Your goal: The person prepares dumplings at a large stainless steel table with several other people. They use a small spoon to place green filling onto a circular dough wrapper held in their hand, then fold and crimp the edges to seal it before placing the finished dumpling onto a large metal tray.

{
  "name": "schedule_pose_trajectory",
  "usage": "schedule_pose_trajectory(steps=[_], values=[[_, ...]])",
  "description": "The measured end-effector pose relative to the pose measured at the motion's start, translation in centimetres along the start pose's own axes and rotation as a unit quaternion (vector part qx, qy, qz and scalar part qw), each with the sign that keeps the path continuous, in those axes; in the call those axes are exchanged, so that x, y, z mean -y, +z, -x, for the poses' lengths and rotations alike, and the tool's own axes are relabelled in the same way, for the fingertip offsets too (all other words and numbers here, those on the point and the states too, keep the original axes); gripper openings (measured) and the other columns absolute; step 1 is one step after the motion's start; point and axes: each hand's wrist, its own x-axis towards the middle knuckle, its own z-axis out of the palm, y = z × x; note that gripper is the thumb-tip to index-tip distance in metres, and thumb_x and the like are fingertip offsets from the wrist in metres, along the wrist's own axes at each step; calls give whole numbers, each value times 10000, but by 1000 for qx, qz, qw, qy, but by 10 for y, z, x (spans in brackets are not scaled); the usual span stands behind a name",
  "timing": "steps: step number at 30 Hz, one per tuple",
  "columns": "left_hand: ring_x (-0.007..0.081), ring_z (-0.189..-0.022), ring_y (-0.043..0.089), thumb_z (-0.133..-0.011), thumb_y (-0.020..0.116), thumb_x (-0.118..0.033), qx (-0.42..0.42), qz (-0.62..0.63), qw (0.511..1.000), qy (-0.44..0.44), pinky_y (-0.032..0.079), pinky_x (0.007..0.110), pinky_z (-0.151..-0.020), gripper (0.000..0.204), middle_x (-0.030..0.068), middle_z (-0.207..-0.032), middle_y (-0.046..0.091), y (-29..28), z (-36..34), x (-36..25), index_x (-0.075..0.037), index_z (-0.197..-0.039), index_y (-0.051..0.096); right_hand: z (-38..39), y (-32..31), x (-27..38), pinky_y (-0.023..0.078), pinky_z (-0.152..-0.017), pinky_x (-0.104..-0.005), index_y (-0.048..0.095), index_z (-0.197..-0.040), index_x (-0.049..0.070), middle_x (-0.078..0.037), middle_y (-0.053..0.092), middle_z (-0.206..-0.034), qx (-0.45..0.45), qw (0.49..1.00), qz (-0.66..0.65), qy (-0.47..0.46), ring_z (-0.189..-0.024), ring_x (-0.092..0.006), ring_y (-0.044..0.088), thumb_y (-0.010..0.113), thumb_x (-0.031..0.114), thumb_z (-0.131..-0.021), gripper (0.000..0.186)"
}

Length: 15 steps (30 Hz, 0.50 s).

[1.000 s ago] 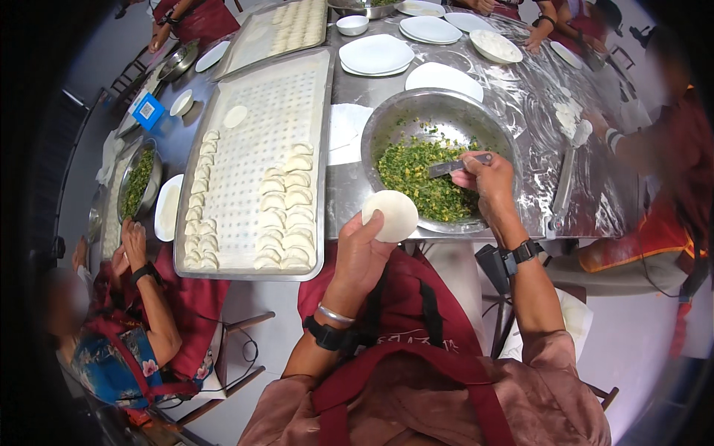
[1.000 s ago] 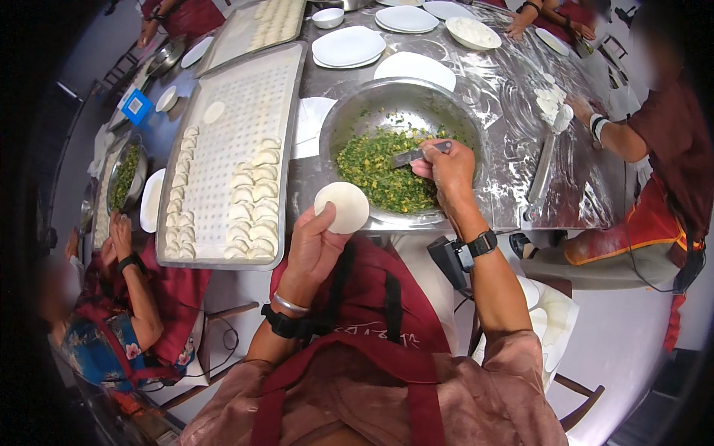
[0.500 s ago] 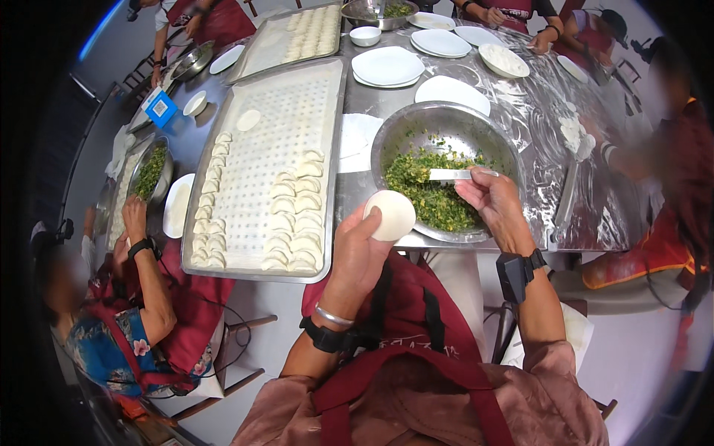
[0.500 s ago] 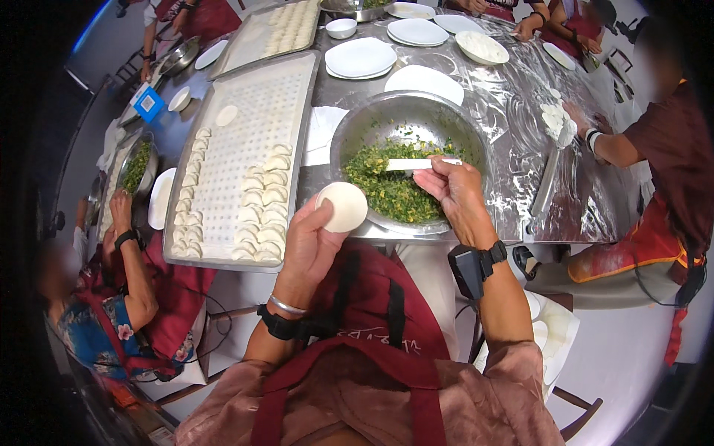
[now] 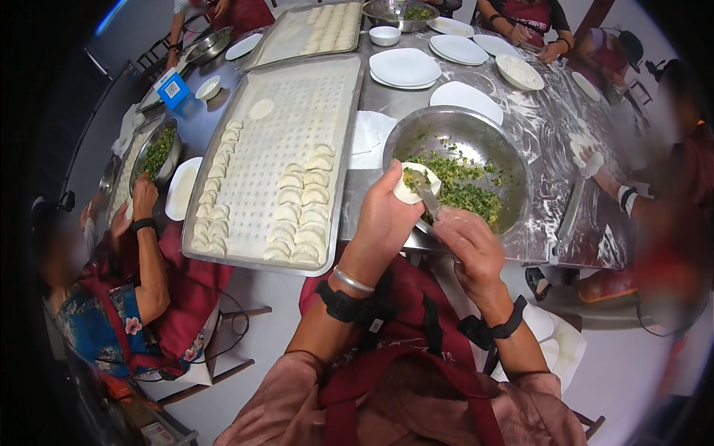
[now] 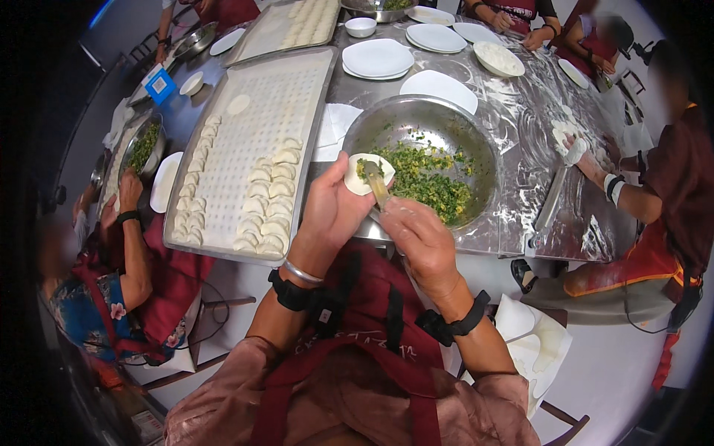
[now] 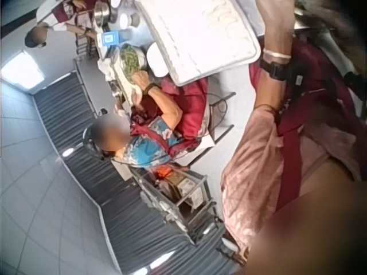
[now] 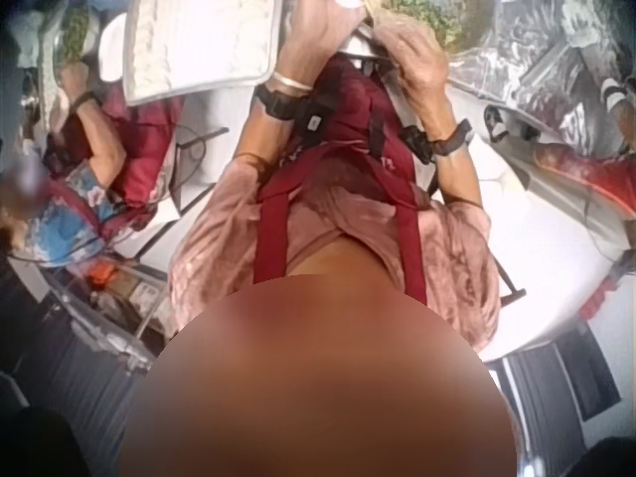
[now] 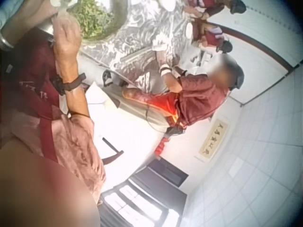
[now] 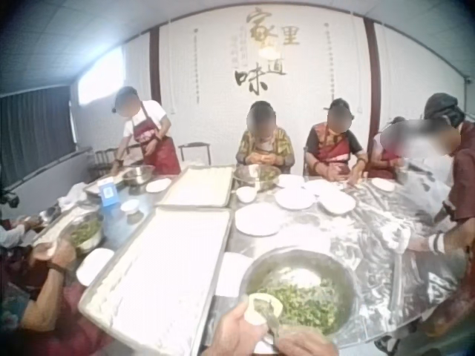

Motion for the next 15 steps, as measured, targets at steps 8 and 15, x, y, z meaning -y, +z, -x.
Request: schedule_pose_trajectory(steps=[8,15], values=[[287,-1184,502,-1016,348,-239,-71,11,997,-7,386,440,-1049,379,177,-1239,514,-17,11,5,55,-1235,442,-6,-20,-6,541,-766,-324,675,-976,-19,-134,688,-914,-80,979,-101,157,-893,-247,666,591,-24,-861,143],[316,-1185,502,-979,472,-172,-67,-36,996,46,382,472,-1073,354,196,-1223,524,-26,29,-7,94,-1209,441,-8,-18,-104,541,-599,-293,652,-942,-65,-159,684,-828,-116,871,-96,467,-636,-187,672,588,84,-894,170]])
